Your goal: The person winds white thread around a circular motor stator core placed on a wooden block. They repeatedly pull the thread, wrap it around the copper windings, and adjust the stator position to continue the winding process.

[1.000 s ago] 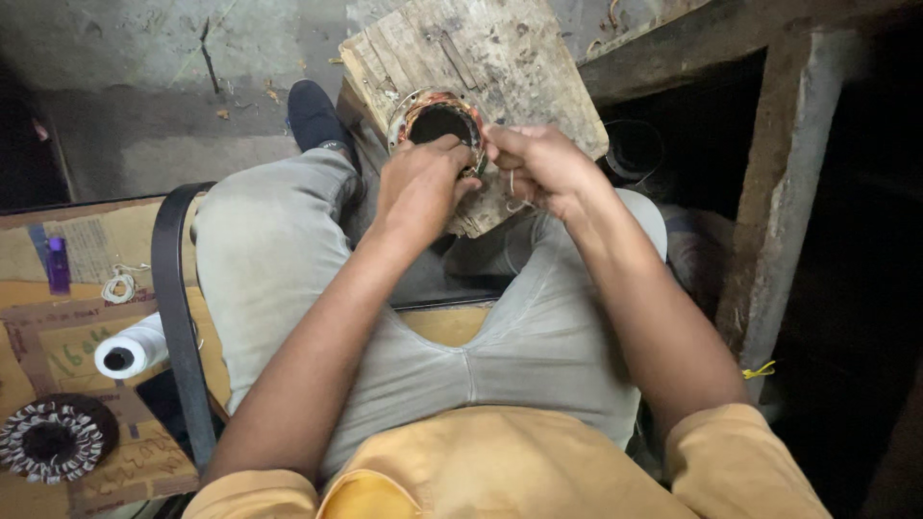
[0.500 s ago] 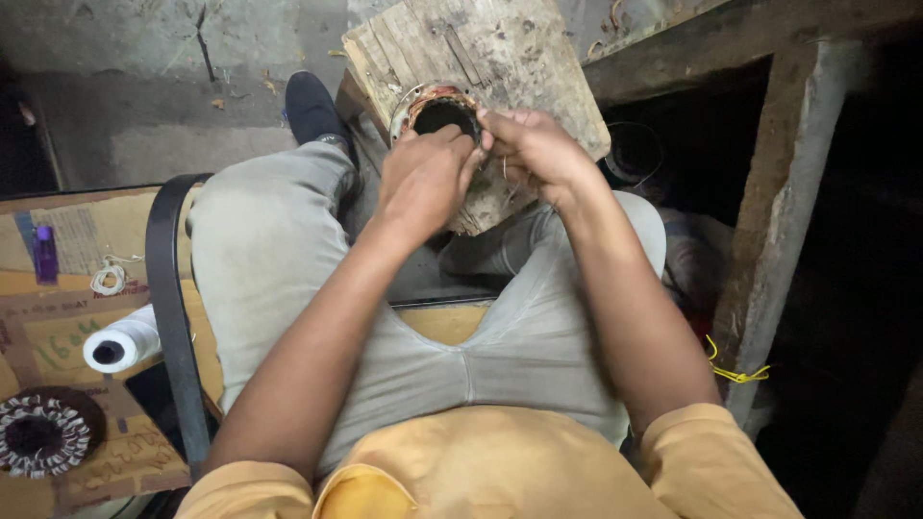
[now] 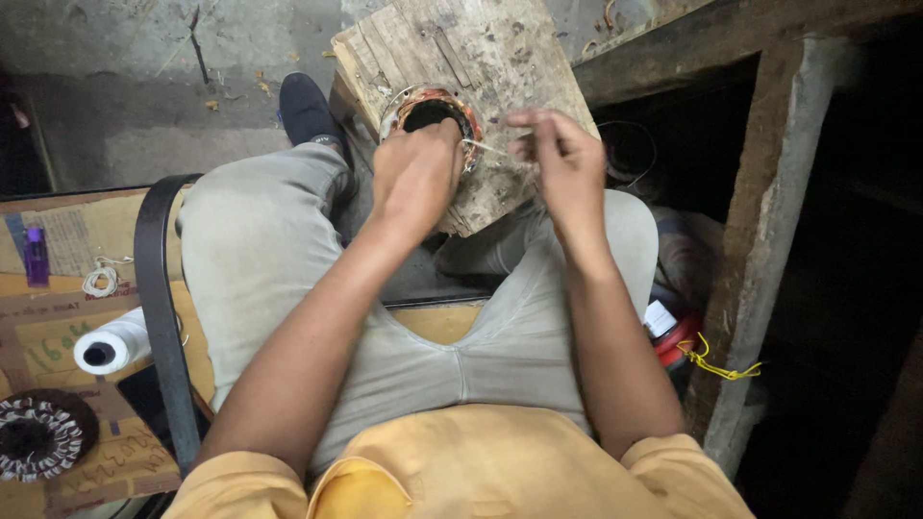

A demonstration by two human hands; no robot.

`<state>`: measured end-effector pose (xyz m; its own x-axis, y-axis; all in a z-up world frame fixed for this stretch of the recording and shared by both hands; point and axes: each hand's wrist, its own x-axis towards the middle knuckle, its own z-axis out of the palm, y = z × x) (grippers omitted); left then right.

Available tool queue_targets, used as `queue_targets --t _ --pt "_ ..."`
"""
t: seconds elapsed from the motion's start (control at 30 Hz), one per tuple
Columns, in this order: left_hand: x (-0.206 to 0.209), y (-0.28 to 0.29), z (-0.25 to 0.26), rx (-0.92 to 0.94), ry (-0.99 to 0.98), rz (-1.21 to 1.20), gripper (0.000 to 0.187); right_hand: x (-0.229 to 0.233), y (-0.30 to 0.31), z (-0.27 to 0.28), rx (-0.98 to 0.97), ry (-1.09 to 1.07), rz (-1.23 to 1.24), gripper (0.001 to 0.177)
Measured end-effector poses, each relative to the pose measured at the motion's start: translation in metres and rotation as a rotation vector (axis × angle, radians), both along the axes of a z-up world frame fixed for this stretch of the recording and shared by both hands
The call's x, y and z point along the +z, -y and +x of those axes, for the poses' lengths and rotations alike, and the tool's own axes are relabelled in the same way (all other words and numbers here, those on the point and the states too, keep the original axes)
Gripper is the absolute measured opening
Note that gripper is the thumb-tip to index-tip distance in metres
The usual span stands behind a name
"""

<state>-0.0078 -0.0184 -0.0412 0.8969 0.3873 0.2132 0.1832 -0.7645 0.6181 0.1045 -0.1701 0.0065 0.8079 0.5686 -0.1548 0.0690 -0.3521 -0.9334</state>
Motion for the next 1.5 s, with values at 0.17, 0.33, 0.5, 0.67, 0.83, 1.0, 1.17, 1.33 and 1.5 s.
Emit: queue_targets --t 0.17,0.33,0.5,0.67,0.83,1.0,1.17,1.33,1.5 --pt "-0.014 0.005 0.007 0.026 0.014 0.043 0.009 0.043 0.025 -0.017 -0.067 0.108 0.052 0.032" --pt "-0.018 0.006 0.009 0.024 -0.033 0.114 0.005 0.110 0.050 -0.036 0.103 -0.061 -0.077 0.031" --pt "-0.018 0.006 0.011 0.027 -0.065 0.137 0.010 0.143 0.058 -0.037 0.138 -0.317 0.067 0.034" --pt "-0.013 0.010 0.017 0.058 -0.146 0.193 0.012 0.140 0.052 -0.024 0.241 -0.641 0.361 0.031" --pt "0.000 0.017 0.014 0.128 -0.021 0.141 0.018 0.125 0.040 0.010 0.263 -0.553 0.371 0.026" --pt "0.000 0.015 0.020 0.228 0.063 0.206 0.016 0.075 0.022 0.073 0.303 -0.119 0.098 0.028" --pt "-0.005 0.007 0.021 0.186 0.181 0.053 0.021 -0.013 0.005 0.138 0.222 0.340 -0.275 0.029" --pt "-0.007 0.002 0.024 0.181 0.188 0.006 0.019 -0.043 0.022 0.122 0.019 1.044 -0.621 0.029" --pt "-0.008 -0.006 0.027 0.191 0.180 -0.034 0.018 -0.024 0.036 0.043 0.389 0.881 -0.544 0.013"
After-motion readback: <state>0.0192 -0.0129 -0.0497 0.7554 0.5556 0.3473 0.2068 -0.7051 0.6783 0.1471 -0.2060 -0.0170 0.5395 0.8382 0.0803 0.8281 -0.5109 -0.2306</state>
